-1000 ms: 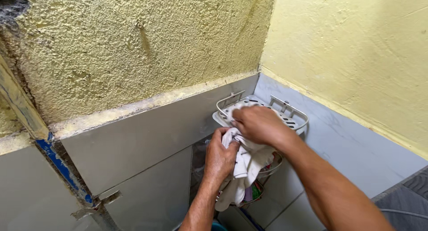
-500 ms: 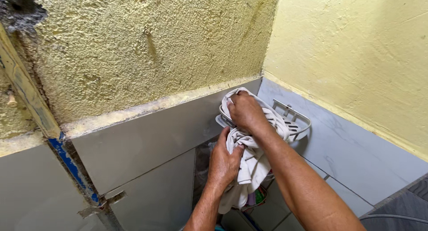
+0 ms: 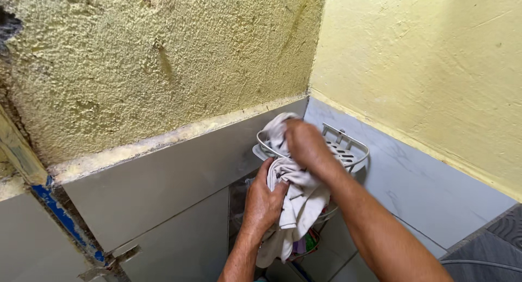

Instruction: The person wipes the surfaces of a three-tier corner shower caddy with a white cloth. They clean the top, middle, and bottom shelves and the surrounding wall tiles. The person also briefly handles items on the shelves, such as a small bottle and a wrapped item, before continuing to wipe the caddy.

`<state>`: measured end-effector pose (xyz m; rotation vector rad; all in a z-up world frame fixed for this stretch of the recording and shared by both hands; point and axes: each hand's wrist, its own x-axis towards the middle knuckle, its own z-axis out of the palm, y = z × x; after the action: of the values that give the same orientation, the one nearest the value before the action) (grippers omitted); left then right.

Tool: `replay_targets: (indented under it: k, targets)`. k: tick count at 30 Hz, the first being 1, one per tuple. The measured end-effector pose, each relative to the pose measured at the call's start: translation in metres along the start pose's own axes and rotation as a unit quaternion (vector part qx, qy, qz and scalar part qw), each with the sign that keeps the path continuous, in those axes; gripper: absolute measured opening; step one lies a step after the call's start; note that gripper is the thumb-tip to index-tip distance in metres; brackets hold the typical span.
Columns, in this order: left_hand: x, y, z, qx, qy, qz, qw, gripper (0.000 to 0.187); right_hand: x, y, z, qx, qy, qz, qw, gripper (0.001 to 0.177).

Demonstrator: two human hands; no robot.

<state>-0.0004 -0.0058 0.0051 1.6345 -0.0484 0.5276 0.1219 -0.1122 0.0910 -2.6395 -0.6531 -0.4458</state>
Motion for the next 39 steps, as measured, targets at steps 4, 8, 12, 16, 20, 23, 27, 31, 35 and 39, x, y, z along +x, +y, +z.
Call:
replay_targets:
  k: [4, 8, 12, 16, 20, 23, 27, 31, 35, 39]
  targets:
    - [0.001, -0.001, 0.0, 0.014, -0.005, -0.012, 1.0, 0.065, 0.031, 0.026, 0.011, -0.022, 0.086, -0.035, 0.995, 0.023]
    - [0.003, -0.004, 0.0, 0.02, -0.008, -0.009, 1.0, 0.064, 0.035, 0.025, 0.028, -0.044, 0.07, -0.12, 0.989, 0.02]
    - [0.008, -0.006, 0.004, 0.031, -0.009, -0.002, 0.999, 0.066, 0.017, 0.021, 0.015, 0.052, 0.045, -0.177, 0.982, 0.037]
    - [0.008, -0.009, 0.006, 0.027, -0.012, -0.004, 1.0, 0.063, 0.001, 0.013, 0.001, 0.148, -0.029, -0.179, 0.972, 0.042]
    - [0.006, -0.007, 0.006, 0.011, -0.017, -0.011, 1.0, 0.063, -0.001, 0.024, -0.01, -0.013, 0.01, -0.081, 0.997, 0.031]
    - [0.003, -0.004, 0.008, 0.001, -0.019, -0.001, 1.0, 0.065, 0.003, 0.045, -0.022, -0.158, 0.211, -0.09, 0.96, 0.03]
    - [-0.003, -0.002, 0.007, 0.013, -0.015, 0.011, 1.0, 0.07, -0.001, 0.068, -0.034, -0.245, 0.112, -0.11, 0.957, 0.03]
    - [-0.004, 0.0, 0.007, 0.018, -0.015, 0.014, 1.0, 0.072, -0.004, 0.067, -0.045, -0.327, -0.042, -0.06, 0.942, 0.023]
    - [-0.007, 0.003, 0.007, -0.006, -0.018, -0.018, 1.0, 0.074, -0.015, 0.056, -0.077, -0.321, -0.114, 0.018, 0.94, 0.022]
    - [-0.01, 0.005, 0.006, 0.009, -0.008, -0.004, 1.0, 0.072, -0.023, 0.045, -0.109, -0.228, -0.074, 0.131, 0.962, 0.023]
